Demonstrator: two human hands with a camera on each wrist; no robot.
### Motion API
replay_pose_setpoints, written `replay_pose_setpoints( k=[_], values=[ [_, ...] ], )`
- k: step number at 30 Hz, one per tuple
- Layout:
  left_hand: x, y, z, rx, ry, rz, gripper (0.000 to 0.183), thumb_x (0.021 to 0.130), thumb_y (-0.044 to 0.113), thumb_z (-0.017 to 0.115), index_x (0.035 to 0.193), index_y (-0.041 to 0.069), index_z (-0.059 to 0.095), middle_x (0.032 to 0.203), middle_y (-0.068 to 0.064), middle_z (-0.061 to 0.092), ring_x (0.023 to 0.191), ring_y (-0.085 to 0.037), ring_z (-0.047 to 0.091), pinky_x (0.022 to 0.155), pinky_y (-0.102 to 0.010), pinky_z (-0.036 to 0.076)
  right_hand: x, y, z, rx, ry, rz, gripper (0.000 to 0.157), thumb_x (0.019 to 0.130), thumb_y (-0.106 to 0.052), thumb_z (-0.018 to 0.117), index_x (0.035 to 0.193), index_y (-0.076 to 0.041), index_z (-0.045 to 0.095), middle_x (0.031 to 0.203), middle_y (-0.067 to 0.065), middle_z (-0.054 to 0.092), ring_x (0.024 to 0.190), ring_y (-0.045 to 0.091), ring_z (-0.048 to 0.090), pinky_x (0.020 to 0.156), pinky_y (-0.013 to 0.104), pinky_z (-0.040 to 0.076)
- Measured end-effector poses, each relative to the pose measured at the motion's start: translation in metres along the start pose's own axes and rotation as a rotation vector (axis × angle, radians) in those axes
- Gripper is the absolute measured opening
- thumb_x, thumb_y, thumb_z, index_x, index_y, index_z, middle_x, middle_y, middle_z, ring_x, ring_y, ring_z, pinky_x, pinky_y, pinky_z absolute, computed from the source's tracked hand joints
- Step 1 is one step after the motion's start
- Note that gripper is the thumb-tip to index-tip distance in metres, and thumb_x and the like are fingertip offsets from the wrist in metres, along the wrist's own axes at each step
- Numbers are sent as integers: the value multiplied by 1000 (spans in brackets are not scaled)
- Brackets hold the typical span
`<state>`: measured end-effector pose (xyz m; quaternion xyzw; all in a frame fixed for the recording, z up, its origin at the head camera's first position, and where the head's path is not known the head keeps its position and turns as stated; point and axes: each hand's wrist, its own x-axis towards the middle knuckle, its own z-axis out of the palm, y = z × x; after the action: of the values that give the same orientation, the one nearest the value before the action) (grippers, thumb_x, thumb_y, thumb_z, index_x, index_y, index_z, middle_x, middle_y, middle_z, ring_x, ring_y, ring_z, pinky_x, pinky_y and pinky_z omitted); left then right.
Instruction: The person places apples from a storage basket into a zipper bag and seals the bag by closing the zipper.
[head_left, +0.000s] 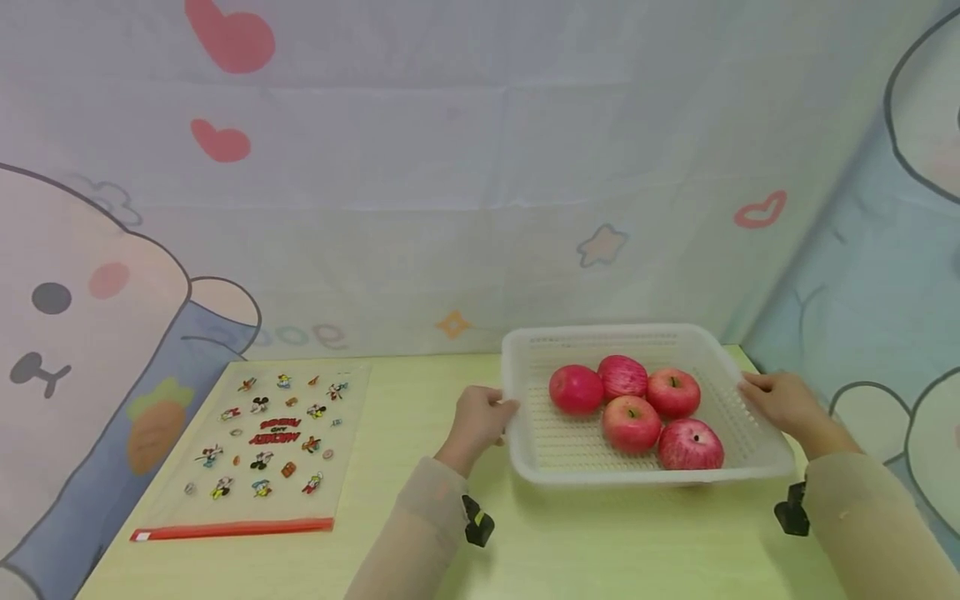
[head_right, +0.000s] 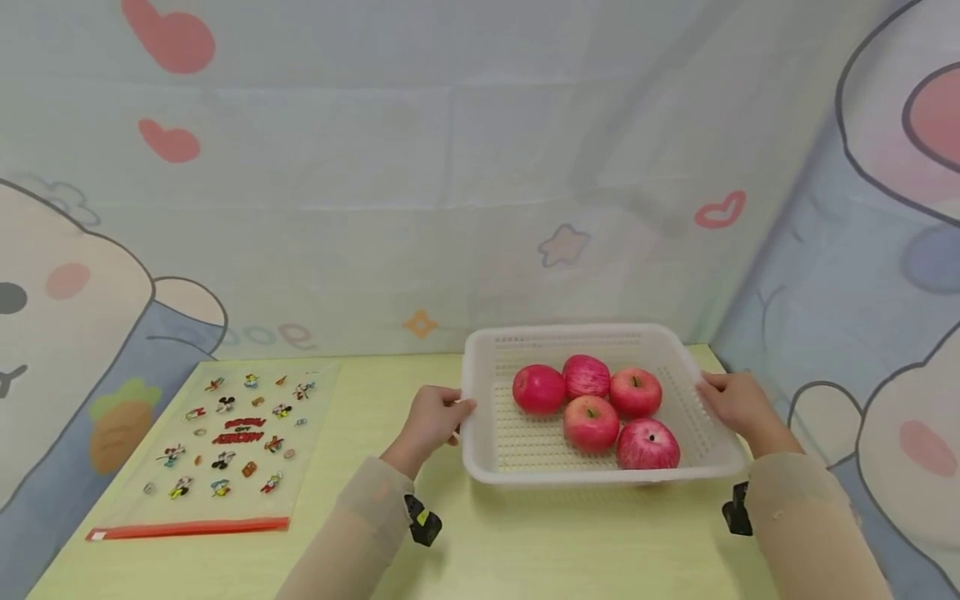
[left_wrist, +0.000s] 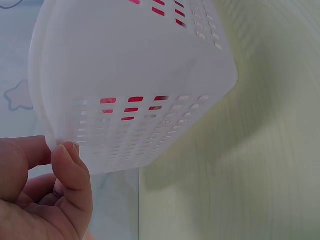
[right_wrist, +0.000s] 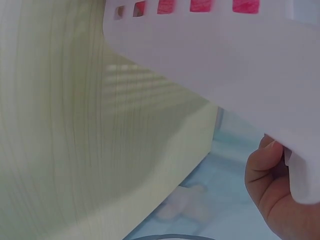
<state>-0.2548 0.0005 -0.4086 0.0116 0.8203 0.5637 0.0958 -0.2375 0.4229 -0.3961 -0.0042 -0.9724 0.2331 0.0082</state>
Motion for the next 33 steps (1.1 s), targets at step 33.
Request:
replay_pose_setpoints(
  k=[33],
  values=[
    [-13,6,-16,36,16,-24,34,91,14,62,116,-8,63,91,-19,70,65,-16,65,50,-24,52,-2,-16,-6,89,-47,45,46,98,-21,50,123,17,46,112,41,54,83,35,62,63,33,51]
  ],
)
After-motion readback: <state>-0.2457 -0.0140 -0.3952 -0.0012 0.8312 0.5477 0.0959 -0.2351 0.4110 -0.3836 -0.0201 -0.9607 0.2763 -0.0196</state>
